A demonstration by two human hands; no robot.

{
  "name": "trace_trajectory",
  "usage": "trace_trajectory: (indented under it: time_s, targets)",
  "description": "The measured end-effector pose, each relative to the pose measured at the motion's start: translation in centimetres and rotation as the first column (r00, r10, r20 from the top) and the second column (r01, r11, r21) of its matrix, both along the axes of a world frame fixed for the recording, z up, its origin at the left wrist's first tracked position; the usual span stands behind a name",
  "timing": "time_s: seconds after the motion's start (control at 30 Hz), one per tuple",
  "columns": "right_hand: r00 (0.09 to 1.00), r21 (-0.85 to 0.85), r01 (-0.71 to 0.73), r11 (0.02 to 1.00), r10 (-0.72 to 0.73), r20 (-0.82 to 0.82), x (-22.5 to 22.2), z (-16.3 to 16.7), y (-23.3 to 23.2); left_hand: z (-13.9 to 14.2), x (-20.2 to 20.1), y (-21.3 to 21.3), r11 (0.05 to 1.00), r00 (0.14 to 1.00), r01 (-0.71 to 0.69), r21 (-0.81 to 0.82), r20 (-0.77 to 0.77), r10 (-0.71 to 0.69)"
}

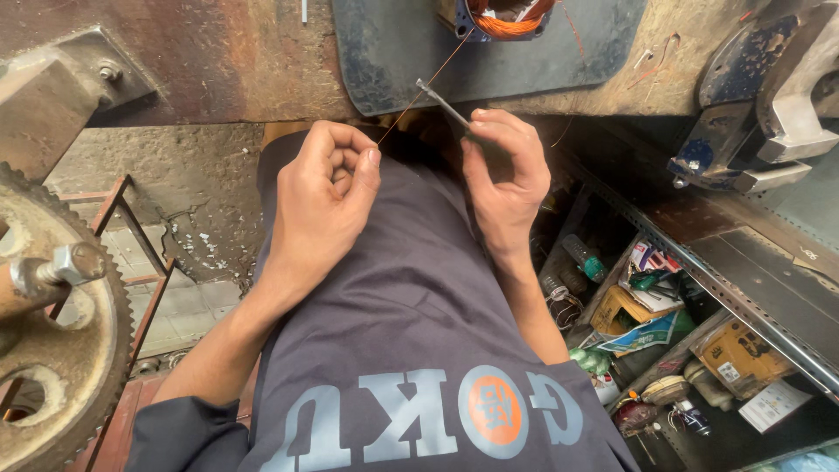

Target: The person winds copper wire around a motor stator, then uses a screwdriver to apply a liquid from a bottle to the wire ends and wipes them with a cloth. The person continues to wind and adjust the wire on the stator.

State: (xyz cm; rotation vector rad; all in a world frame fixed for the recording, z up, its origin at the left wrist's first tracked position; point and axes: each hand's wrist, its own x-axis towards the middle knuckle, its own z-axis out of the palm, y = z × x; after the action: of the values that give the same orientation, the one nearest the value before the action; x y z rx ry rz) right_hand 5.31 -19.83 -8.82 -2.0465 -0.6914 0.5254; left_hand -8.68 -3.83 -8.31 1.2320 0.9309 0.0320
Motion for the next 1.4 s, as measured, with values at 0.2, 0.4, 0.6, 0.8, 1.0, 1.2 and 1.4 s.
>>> trace_trajectory:
  time_s: [0.2, 0.4, 0.6, 0.8, 1.0, 1.2, 1.4]
  targets:
    - [0.998, 0.015, 0.003, 1.000, -0.002, -0.059, -0.2, -1.4, -0.5, 0.2, -0.3, -0.3, 1.000, 0.998, -0.027, -0.012, 0.052, 0.027]
    - [0.987, 0.050, 0.071, 0.996, -0.063, -0.145, -1.0, -1.2, -1.7, 0.1, -0.3, -0.2, 1.000, 1.000, -0.017, -0.008, 0.024, 0.018]
    - [0.991, 0.048, 0.001, 0.999, 0.005, -0.133, -1.7, -1.6, -0.9, 0.0, -0.6, -0.3, 1.000, 0.998, -0.019, -0.013, 0.059, 0.020]
    - [0.995, -0.031, -0.035, 0.999, 0.032, -0.098, -2.3, -0.7, -1.3, -0.2, -1.1, -0.1, 1.000, 0.999, -0.007, -0.018, 0.045, 0.008]
    - [0.993, -0.011, -0.035, 0.999, 0.034, -0.112, -2.6, -0.5, -1.5, 0.0, -1.3, 0.1, 1.000, 0.999, 0.019, 0.016, 0.032, -0.019]
    - [0.998, -0.033, -0.032, 0.999, 0.031, -0.049, -2.8, -0.5, -0.7, 0.1, -1.8, 0.2, 0.999, 0.999, 0.030, 0.023, 0.030, -0.030]
    - [0.995, -0.028, -0.087, 0.996, 0.086, -0.046, -2.8, -0.2, 0.0, 0.2, -2.2, 0.3, 0.997, 0.999, 0.047, 0.060, -0.011, -0.046]
